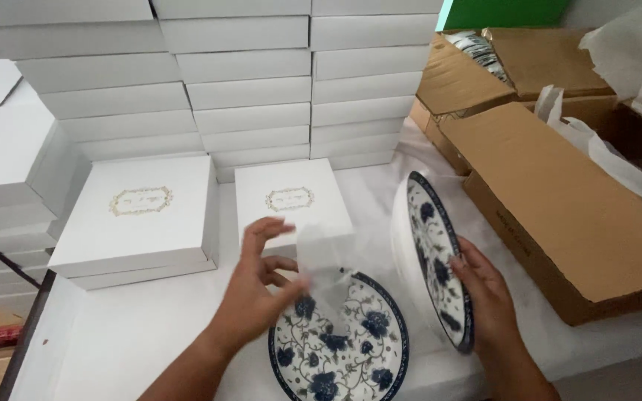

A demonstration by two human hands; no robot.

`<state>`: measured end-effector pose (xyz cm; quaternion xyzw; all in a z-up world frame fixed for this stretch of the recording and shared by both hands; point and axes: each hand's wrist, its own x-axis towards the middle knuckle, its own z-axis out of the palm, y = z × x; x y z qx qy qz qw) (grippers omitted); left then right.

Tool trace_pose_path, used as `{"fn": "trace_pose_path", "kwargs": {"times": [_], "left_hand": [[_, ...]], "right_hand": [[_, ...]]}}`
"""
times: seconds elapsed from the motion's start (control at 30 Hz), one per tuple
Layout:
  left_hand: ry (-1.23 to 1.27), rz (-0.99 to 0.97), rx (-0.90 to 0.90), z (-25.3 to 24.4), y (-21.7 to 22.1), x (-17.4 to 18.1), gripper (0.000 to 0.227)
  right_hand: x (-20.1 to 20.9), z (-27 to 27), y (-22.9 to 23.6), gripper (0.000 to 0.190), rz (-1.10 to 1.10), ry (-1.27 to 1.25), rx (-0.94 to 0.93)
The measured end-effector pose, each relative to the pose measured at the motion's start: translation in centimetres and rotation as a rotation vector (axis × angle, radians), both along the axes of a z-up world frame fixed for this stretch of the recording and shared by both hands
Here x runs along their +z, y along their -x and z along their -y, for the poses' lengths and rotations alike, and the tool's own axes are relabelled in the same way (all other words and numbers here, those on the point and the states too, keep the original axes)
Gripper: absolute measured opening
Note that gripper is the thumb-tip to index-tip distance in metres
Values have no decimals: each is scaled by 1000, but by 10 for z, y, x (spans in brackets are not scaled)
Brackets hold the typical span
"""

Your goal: The person takes decorative plates from a cardboard box, wraps each one in tissue paper, and places it into a white box. The person then closes the box and stacks it with other boxes.

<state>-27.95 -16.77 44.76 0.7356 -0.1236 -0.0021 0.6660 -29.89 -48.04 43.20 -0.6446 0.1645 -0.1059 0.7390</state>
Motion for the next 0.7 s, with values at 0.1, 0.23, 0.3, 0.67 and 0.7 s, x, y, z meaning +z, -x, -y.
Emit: {"fn": "trace_pose_path", "kwargs": {"times": [0.1,0.23,0.3,0.67,0.7], "left_hand": [[-105,234,-228,7,15,13,122],[119,342,-532,14,35,11,129],[561,-78,-589,9,33,-32,123],[359,-719,539,9,35,28,37],[679,-721,604,6,30,22,35]], "right_hand": [[41,-34,17,54,-184,60,-37],[42,-55,24,48,-38,-49,9],[61,-74,34,51,-131,119,-31],[21,-42,7,75,228,629,44],[26,-40,-2,92,-87,636,113]]}}
